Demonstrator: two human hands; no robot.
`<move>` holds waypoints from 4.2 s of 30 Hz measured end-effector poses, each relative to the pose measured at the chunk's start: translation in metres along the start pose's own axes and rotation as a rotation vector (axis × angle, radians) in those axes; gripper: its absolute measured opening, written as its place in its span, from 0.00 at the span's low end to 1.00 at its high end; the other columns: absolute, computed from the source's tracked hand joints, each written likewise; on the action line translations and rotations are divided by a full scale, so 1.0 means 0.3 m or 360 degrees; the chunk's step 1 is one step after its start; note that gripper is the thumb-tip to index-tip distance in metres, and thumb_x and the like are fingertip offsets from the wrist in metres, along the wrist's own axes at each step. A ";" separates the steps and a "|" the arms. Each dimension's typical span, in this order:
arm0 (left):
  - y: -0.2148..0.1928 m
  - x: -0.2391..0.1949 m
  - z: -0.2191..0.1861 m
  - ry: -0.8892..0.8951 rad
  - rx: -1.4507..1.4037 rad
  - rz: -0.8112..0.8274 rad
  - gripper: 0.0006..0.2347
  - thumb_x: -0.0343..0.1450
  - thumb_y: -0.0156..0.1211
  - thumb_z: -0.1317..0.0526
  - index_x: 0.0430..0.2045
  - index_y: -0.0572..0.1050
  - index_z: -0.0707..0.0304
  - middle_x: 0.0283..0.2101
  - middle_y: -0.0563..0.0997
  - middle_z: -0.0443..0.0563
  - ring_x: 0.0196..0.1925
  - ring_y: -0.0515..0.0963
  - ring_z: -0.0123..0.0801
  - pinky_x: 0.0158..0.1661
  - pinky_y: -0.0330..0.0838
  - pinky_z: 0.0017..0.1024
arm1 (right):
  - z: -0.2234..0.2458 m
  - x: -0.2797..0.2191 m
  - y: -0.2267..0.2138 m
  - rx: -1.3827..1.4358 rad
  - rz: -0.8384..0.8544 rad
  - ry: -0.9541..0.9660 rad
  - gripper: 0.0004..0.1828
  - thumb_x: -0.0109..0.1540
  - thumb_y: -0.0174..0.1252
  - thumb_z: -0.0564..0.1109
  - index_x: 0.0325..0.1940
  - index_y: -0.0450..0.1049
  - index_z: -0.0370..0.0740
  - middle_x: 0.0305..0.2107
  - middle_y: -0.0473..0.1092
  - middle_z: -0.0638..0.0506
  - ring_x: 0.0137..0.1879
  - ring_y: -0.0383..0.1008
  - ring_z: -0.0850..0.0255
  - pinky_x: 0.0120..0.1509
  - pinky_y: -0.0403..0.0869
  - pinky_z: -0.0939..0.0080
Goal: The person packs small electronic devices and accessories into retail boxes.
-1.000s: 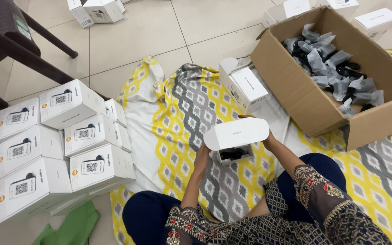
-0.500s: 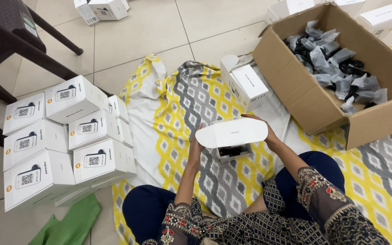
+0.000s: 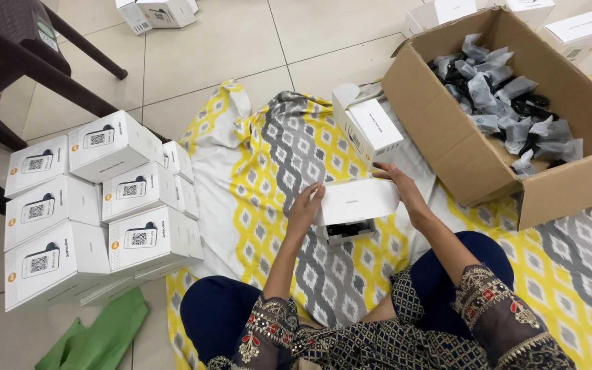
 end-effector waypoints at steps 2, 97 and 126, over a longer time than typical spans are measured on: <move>0.028 0.026 0.085 0.0100 -0.0048 -0.0041 0.23 0.72 0.57 0.44 0.59 0.76 0.53 0.61 0.78 0.53 0.62 0.76 0.36 0.58 0.68 0.31 | 0.018 -0.032 0.042 -0.0161 0.0022 0.0045 0.34 0.63 0.46 0.69 0.67 0.72 0.52 0.61 0.72 0.48 0.62 0.73 0.55 0.67 0.68 0.53; 0.129 0.011 0.175 0.0713 0.0428 -0.0296 0.23 0.82 0.36 0.49 0.72 0.60 0.57 0.76 0.61 0.50 0.79 0.58 0.39 0.76 0.52 0.45 | -0.082 -0.135 0.092 -0.0558 -0.0417 -0.0374 0.29 0.67 0.52 0.53 0.74 0.66 0.49 0.70 0.66 0.52 0.77 0.62 0.60 0.83 0.60 0.54; -0.734 -0.232 -0.086 0.1013 -0.0378 -0.1308 0.22 0.76 0.44 0.58 0.67 0.63 0.62 0.78 0.55 0.63 0.81 0.50 0.48 0.74 0.43 0.44 | 0.503 -0.025 1.078 -0.0555 0.0704 -0.0599 0.64 0.48 0.75 0.57 0.79 0.46 0.43 0.75 0.50 0.46 0.79 0.52 0.52 0.78 0.56 0.53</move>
Point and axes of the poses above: each hand's wrist, its own x-axis towards the middle knuckle, its own y-axis out of the palm, z = x × y, the point moved 3 cm from there along x, towards the middle knuckle
